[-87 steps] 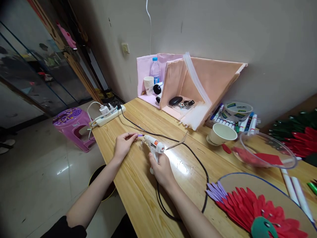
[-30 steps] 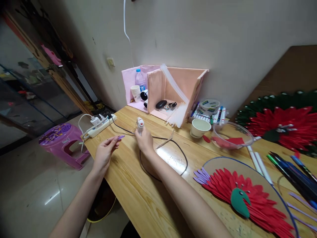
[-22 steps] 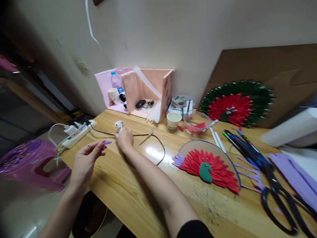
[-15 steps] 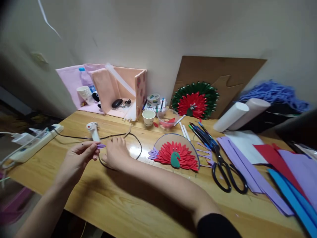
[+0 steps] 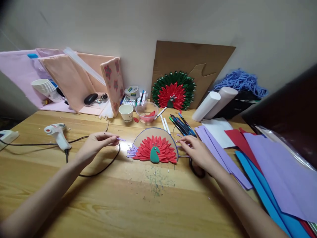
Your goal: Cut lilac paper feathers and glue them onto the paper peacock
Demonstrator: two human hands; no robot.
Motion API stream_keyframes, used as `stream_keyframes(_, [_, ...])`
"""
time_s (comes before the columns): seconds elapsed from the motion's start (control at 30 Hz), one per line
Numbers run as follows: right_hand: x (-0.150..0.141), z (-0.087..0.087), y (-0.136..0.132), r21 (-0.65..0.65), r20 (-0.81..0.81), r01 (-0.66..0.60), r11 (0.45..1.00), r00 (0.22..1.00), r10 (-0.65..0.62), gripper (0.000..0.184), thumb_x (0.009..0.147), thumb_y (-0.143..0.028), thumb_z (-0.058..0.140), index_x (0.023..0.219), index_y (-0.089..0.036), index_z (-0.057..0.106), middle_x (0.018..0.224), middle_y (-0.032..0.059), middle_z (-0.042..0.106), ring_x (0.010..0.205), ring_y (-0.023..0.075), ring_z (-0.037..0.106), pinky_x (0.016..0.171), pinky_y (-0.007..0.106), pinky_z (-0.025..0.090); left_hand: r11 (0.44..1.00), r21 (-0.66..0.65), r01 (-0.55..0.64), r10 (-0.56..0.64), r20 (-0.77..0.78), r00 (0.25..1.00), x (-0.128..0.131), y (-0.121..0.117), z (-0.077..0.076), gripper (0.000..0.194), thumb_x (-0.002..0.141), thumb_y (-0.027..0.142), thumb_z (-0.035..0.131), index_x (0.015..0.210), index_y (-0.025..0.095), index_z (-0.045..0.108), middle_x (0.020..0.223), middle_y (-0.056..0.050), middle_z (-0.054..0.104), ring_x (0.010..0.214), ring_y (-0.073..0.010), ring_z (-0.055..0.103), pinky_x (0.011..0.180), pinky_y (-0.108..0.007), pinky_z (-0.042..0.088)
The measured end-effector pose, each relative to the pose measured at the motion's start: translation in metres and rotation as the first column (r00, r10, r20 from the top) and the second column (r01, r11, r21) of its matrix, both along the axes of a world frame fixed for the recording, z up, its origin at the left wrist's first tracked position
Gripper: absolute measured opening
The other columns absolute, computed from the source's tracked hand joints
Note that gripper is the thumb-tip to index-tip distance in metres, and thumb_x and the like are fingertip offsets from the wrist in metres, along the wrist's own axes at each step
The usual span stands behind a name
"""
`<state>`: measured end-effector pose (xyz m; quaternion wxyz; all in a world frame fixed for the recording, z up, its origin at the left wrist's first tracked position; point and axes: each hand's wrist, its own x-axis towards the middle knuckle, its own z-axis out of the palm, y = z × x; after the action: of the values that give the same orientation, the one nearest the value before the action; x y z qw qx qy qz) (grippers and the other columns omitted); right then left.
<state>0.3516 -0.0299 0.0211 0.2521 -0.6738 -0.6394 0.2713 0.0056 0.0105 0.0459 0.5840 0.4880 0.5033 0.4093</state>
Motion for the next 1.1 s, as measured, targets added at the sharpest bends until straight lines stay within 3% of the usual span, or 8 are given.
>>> stream_keyframes(0.07, [-0.002,-0.004,0.004,-0.006,-0.057,-0.010,1.000,0.998,0.010,0.028,0.082,-0.043,0.046,0.086,-0.022,0.063,0.095,0.0100,0.066,0.082,0.0244,0.063,0.069,0.037,0.049,1.000,-0.009,-0.004,0.003,-0.022,1.000,0.002,0.005,-0.007,0.022,0.059,0.031,0.077,0.071,0.013,0.073,0.070,-0.009,0.071,0.064,-0.0170,0.066,0.066,-0.028,0.053])
stream_keyframes(0.17, [-0.030,-0.003,0.016,0.033,-0.049,-0.210,0.977,0.976,0.211,0.024,0.085,-0.036,0.046,0.087,-0.021,0.064,0.093,0.0084,0.066,0.087,0.0226,0.060,0.076,0.036,0.047,0.999,-0.026,-0.037,0.036,-0.043,0.998,0.001,0.010,-0.017,0.024,0.058,0.033,0.077,0.071,0.013,0.073,0.070,-0.010,0.071,0.064,-0.0170,0.066,0.065,-0.027,0.053])
stream_keyframes(0.3, [-0.087,-0.004,0.036,0.110,0.096,-0.505,0.856,0.863,0.496,0.019,0.085,-0.026,0.049,0.087,-0.020,0.066,0.089,0.0071,0.063,0.092,0.0213,0.054,0.083,0.036,0.040,0.997,0.004,-0.082,0.082,-0.086,0.993,-0.006,0.011,-0.027,0.024,0.059,0.035,0.076,0.071,0.014,0.073,0.070,-0.009,0.070,0.064,-0.0173,0.065,0.064,-0.028,0.053])
stream_keyframes(0.47, [-0.128,-0.015,0.058,0.080,0.138,-0.585,0.807,0.809,0.572,0.015,0.083,-0.019,0.052,0.088,-0.018,0.066,0.090,0.0072,0.062,0.093,0.0201,0.051,0.081,0.032,0.039,0.995,-0.002,-0.101,0.100,-0.101,0.990,-0.014,0.010,-0.034,0.025,0.060,0.035,0.076,0.072,0.014,0.073,0.073,-0.008,0.069,0.066,-0.0172,0.064,0.066,-0.027,0.053])
stream_keyframes(0.57, [-0.135,-0.014,0.071,0.016,0.126,-0.642,0.767,0.762,0.635,0.014,0.081,-0.018,0.055,0.089,-0.018,0.067,0.088,0.0062,0.063,0.089,0.0193,0.053,0.080,0.032,0.040,0.997,-0.019,-0.078,0.076,-0.110,0.991,-0.018,0.010,-0.037,0.026,0.062,0.036,0.075,0.075,0.014,0.072,0.073,-0.008,0.069,0.067,-0.0178,0.065,0.066,-0.028,0.054])
stream_keyframes(0.77, [-0.139,0.001,0.098,-0.185,0.006,-0.813,0.552,0.561,0.828,0.011,0.078,-0.020,0.060,0.085,-0.020,0.069,0.087,0.0037,0.066,0.083,0.0173,0.058,0.075,0.028,0.042,0.997,-0.002,-0.078,0.077,-0.114,0.990,-0.020,0.010,-0.036,0.025,0.063,0.036,0.074,0.075,0.014,0.073,0.073,-0.009,0.070,0.068,-0.0182,0.065,0.066,-0.028,0.054])
stream_keyframes(0.93, [-0.141,-0.001,0.110,-0.270,-0.187,-0.833,0.483,0.537,0.822,0.010,0.073,-0.021,0.063,0.082,-0.021,0.069,0.079,0.0015,0.068,0.074,0.0149,0.059,0.068,0.026,0.043,0.998,0.025,-0.064,0.066,-0.106,0.992,-0.021,0.011,-0.034,0.024,0.064,0.036,0.073,0.072,0.014,0.072,0.073,-0.008,0.069,0.069,-0.0183,0.064,0.066,-0.027,0.053])
stream_keyframes(1.1, [-0.139,-0.003,0.111,-0.297,-0.288,-0.837,0.460,0.537,0.793,0.009,0.072,-0.022,0.063,0.080,-0.020,0.067,0.078,0.0003,0.068,0.071,0.0129,0.059,0.067,0.025,0.043,0.998,0.034,-0.056,0.059,-0.111,0.992,-0.022,0.011,-0.033,0.025,0.063,0.035,0.074,0.074,0.013,0.073,0.074,-0.008,0.070,0.068,-0.0162,0.064,0.065,-0.024,0.051])
